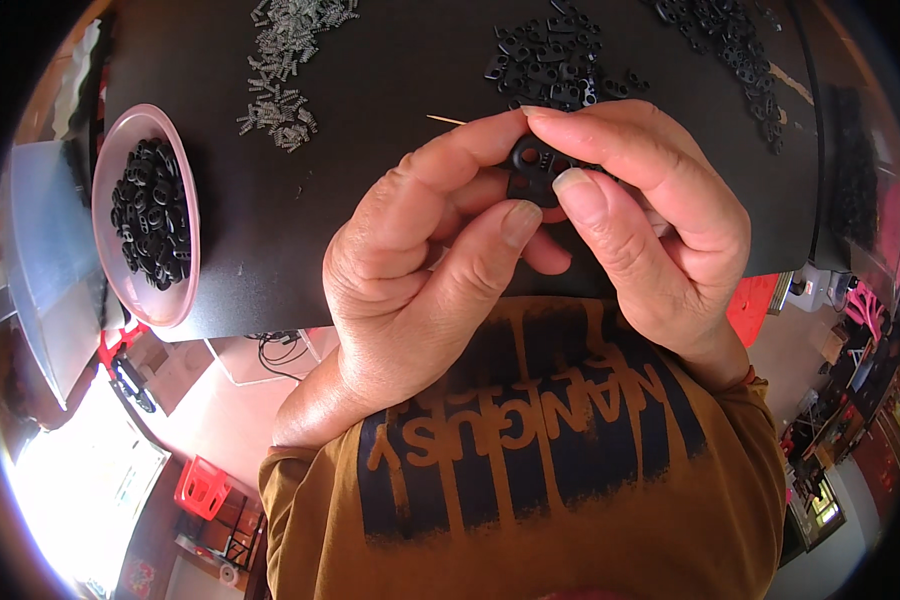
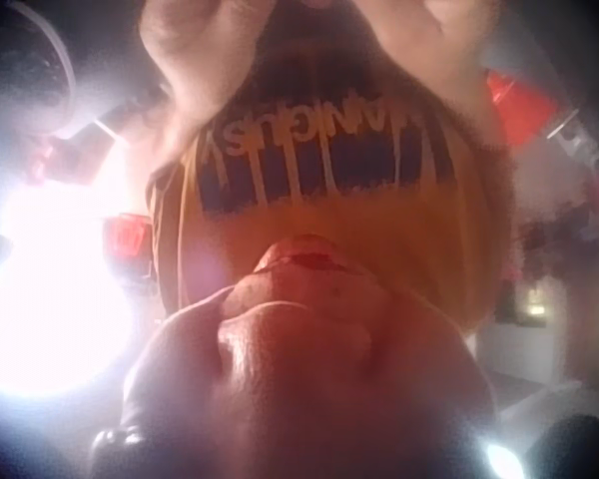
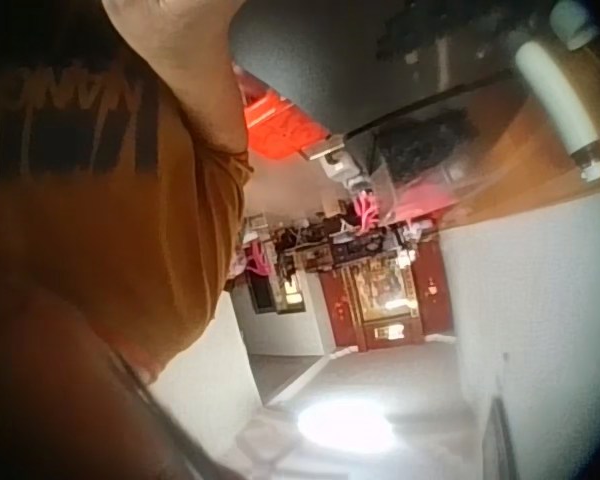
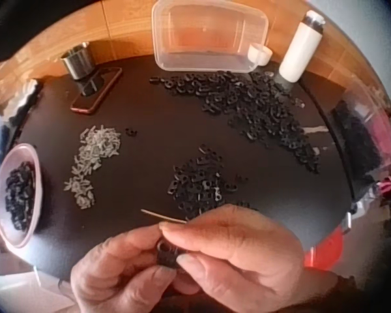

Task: The person assembles small black plastic hair accessories by hand. They pick up a plastic base and a metal spring, insert the spring into the base, and then attach a plastic clip to the assembly. The finished items are placed into a pink bowl on the table.

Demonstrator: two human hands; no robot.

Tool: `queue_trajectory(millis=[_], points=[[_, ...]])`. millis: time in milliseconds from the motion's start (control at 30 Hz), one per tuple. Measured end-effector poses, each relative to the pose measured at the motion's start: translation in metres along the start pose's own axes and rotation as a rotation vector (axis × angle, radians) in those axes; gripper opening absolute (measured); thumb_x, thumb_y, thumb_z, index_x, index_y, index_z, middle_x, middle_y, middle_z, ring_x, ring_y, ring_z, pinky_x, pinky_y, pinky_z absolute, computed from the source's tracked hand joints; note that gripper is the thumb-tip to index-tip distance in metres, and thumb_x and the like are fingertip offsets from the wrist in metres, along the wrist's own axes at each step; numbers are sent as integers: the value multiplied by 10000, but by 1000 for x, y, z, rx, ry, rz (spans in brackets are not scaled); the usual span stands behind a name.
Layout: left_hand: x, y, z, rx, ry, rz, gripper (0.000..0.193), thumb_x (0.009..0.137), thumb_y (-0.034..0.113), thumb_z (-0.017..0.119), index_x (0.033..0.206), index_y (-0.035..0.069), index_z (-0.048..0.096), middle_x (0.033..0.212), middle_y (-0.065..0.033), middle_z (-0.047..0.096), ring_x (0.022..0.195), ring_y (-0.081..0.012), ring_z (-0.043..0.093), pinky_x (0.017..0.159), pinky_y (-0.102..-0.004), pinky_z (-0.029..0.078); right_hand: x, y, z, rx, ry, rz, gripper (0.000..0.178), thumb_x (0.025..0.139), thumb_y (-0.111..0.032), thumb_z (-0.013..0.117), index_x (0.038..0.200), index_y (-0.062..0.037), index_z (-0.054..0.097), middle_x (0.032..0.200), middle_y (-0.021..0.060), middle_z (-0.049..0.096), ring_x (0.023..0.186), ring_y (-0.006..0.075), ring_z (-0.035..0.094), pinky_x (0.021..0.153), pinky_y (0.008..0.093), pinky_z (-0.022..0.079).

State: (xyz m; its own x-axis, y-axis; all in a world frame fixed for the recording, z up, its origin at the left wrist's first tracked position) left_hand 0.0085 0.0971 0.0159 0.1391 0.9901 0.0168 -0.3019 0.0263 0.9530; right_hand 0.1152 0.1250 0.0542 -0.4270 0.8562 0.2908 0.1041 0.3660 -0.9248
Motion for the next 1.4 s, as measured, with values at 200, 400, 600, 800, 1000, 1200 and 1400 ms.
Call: queue_trajectory(millis=[200, 400, 600, 800, 1000, 1200, 1400], points=[[0, 3, 0, 15, -2, -1, 386, 861, 44, 503, 1222, -38, 394, 925, -134, 601, 750, -151, 590, 696, -249, 488, 3, -4, 2, -44, -43, -78, 275, 811, -43, 551, 1074, 38, 559, 978, 118, 562, 735, 90, 517, 587, 178, 404], [2, 4, -1, -48, 16, 35, 387, 856, 61, 525, 1213, -38, 413, 927, -133, 604, 759, -150, 593, 656, -243, 505, 5, -1, 5, -9, -99, -62, 333, 801, -93, 580, 1102, 44, 542, 965, 117, 558, 754, 106, 517, 597, 184, 398], [1, 3, -1, -43, -14, 83, 375, 857, 65, 526, 1203, -37, 425, 1002, -151, 583, 779, -156, 592, 642, -249, 511, 3, 3, 7, -32, -86, -80, 339, 840, -153, 539, 1106, 58, 534, 950, 121, 556, 767, 139, 518, 652, 231, 410], [-1, 7, 0, -52, -3, 165, 346, 852, 31, 523, 1182, -36, 445, 1030, -155, 574, 836, -151, 573, 710, -257, 497, 1, 0, 9, -68, -67, -128, 336, 877, -184, 481, 1103, 61, 527, 958, 138, 559, 800, 172, 525, 689, 259, 419], [-2, 7, 0, -1, -31, 158, 301, 854, 31, 521, 1140, -51, 469, 1016, -145, 578, 859, -140, 560, 747, -253, 483, -2, -2, 11, -107, -47, -152, 310, 887, -166, 451, 1076, 67, 530, 985, 165, 565, 839, 206, 536, 707, 280, 427], [-4, 6, 0, 13, -8, 223, 282, 865, 44, 505, 1127, -51, 460, 946, -136, 585, 764, -156, 588, 658, -261, 508, -5, -2, 12, -131, -23, -162, 275, 889, -135, 430, 1040, 68, 538, 981, 177, 573, 846, 222, 546, 714, 287, 432], [-4, 10, -4, 101, 27, 274, 286, 811, -59, 546, 1088, -65, 476, 852, -124, 596, 722, -142, 613, 623, -232, 517, -4, -5, 14, -115, 3, -256, 263, 884, -114, 434, 1044, 70, 532, 966, 179, 572, 822, 218, 546, 696, 283, 434]])
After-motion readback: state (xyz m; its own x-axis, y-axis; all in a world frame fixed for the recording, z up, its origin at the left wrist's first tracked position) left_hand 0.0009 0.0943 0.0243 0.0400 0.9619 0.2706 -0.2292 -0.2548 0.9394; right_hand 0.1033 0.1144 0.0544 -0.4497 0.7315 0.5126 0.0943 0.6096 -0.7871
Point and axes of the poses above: each hand's wrist, its own x-axis towards the middle knuckle, its own z-axis out of the palm, y = z × x, the point moved 9 cm from there along x, towards the middle knuckle
